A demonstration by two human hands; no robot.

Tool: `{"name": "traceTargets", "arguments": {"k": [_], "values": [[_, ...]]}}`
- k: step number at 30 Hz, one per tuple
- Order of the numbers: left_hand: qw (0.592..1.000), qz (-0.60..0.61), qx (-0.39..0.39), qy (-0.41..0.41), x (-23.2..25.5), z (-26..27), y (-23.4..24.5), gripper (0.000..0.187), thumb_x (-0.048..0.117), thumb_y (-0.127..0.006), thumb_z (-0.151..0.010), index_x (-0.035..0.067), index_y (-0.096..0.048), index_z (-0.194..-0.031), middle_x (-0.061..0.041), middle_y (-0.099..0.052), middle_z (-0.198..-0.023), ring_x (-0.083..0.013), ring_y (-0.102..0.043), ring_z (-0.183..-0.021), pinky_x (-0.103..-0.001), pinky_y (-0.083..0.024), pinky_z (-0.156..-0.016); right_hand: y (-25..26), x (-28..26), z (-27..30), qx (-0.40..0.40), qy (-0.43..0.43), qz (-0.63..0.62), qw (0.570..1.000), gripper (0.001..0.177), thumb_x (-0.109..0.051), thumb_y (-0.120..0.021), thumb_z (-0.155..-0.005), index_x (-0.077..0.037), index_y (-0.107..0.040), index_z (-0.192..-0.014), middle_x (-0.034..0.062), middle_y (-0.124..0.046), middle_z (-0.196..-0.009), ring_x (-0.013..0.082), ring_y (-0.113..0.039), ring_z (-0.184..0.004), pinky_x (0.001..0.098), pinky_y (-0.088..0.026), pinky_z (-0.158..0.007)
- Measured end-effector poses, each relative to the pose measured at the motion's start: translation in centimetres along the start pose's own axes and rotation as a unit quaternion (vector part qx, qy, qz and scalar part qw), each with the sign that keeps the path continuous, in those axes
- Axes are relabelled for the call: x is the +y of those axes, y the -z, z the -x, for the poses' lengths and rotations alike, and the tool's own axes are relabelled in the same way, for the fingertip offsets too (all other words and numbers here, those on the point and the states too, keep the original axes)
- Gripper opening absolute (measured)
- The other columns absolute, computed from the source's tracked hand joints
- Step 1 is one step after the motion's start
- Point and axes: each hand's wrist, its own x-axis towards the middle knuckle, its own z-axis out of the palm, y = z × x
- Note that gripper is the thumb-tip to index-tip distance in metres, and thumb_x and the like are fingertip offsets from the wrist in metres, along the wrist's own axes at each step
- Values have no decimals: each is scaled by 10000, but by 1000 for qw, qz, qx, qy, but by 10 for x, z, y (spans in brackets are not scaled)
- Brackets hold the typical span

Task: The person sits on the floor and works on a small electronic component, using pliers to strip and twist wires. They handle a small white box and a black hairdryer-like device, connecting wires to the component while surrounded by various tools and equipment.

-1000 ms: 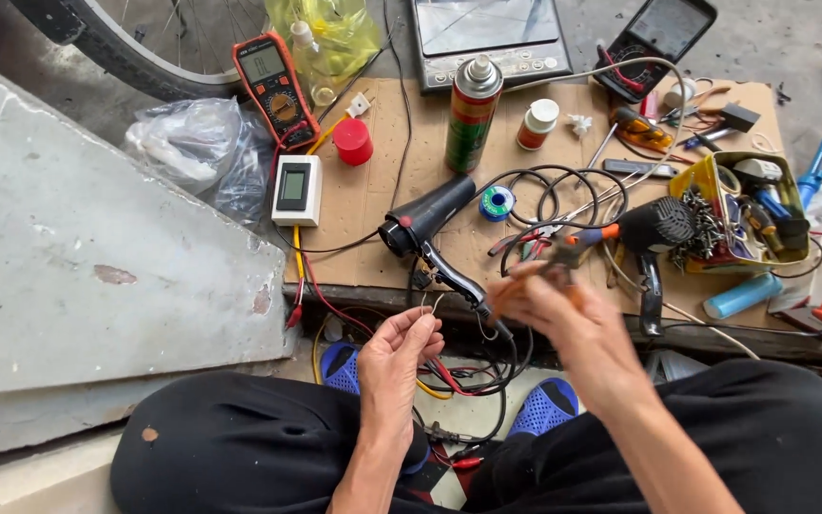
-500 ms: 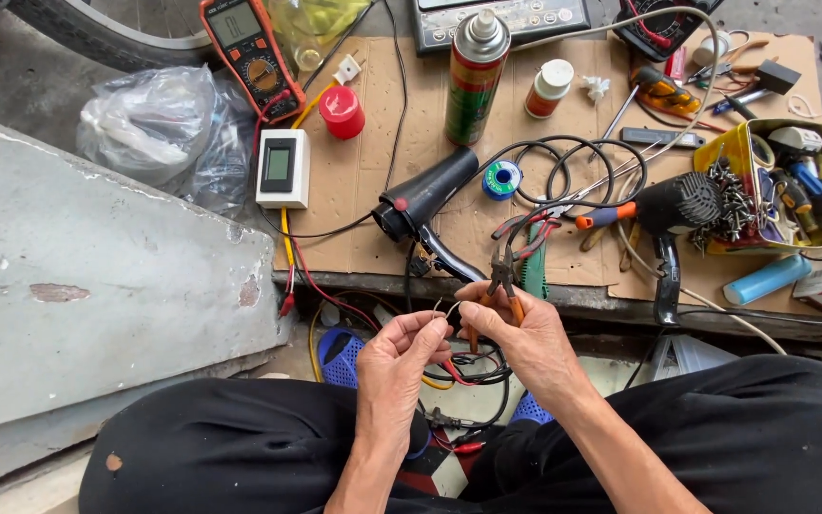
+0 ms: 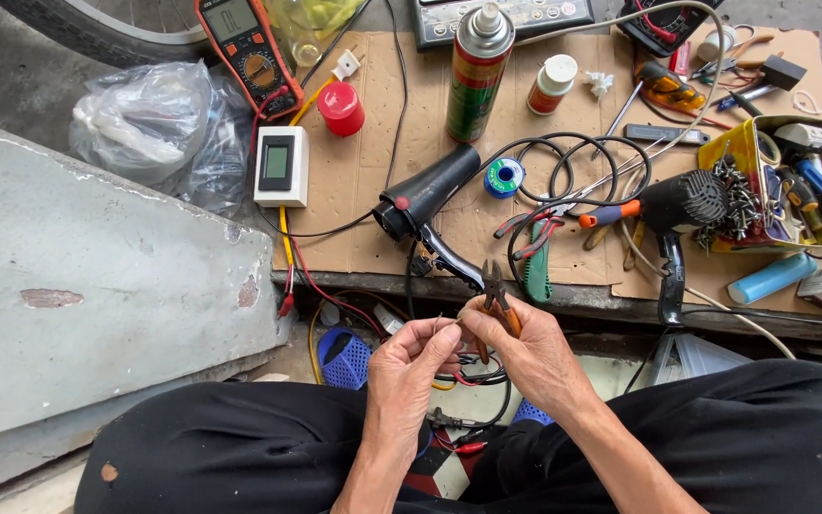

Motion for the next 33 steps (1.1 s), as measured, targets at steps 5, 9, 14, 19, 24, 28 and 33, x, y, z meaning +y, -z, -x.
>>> {"name": "traceTargets", "arguments": {"k": [5,9,14,19,24,28,33], "values": [[998,49,28,-30,-1,-3,2,312,143,-819,-956,-9,-874,-1223,-100,-847,-987,-173,-795,-889,-299,-679,-771,-4,-7,14,-16,-87,280,956,288,-411,-569,-1108,-252,-729,-1287,-10,-723,-944,177,-646,-844,334,-524,-803],[995,81,44,-31,1,-2,1,260,119,-826,-951,-14,-864,-1171,-96,-840,-1027,-189,-796,-920,-300,-673,-822,-1,39,11,-14,78,334,939,333,-362,-616,-1084,-211,-680,-1375,-1,-726,-1138,200,-727,-1002,385,-564,-870],[995,80,43,-45,1,-2,0,240,132,-820,-950,-8,-864,-1139,-98,-870,-1076,-177,-774,-955,-320,-658,-908,-6,32,14,-2,107,383,918,368,-365,-610,-1082,-212,-663,-1412,14,-666,-1049,227,-667,-1034,430,-577,-838],[995,78,49,-41,3,1,0,251,112,-845,-929,-4,-880,-1149,-84,-866,-1061,-164,-724,-912,-304,-606,-897,-6,33,15,3,104,387,916,366,-380,-613,-1082,-209,-677,-1399,5,-665,-1048,220,-662,-1031,430,-577,-831],[997,24,30,-70,-2,-1,-1,261,118,-818,-929,2,-889,-1152,-98,-898,-1092,-146,-768,-957,-291,-632,-882,-4,57,6,54,171,373,910,329,-289,-696,-1026,-180,-734,-1333,70,-751,-1200,287,-697,-1170,425,-516,-1029],[996,-22,78,-23,-4,-2,-7,254,115,-842,-924,10,-897,-1149,-70,-843,-1043,-174,-714,-915,-296,-578,-883,10,25,11,50,36,318,946,264,-390,-625,-1076,-177,-717,-1202,38,-685,-1066,246,-673,-1025,408,-510,-894],[996,-46,68,-24,-32,-18,-10,242,100,-859,-910,-10,-906,-1120,-82,-823,-976,-173,-720,-871,-315,-649,-881,66,39,-18,171,-162,314,920,354,-504,-557,-1059,-155,-613,-1083,108,-706,-1115,351,-687,-1042,482,-488,-908]]}}
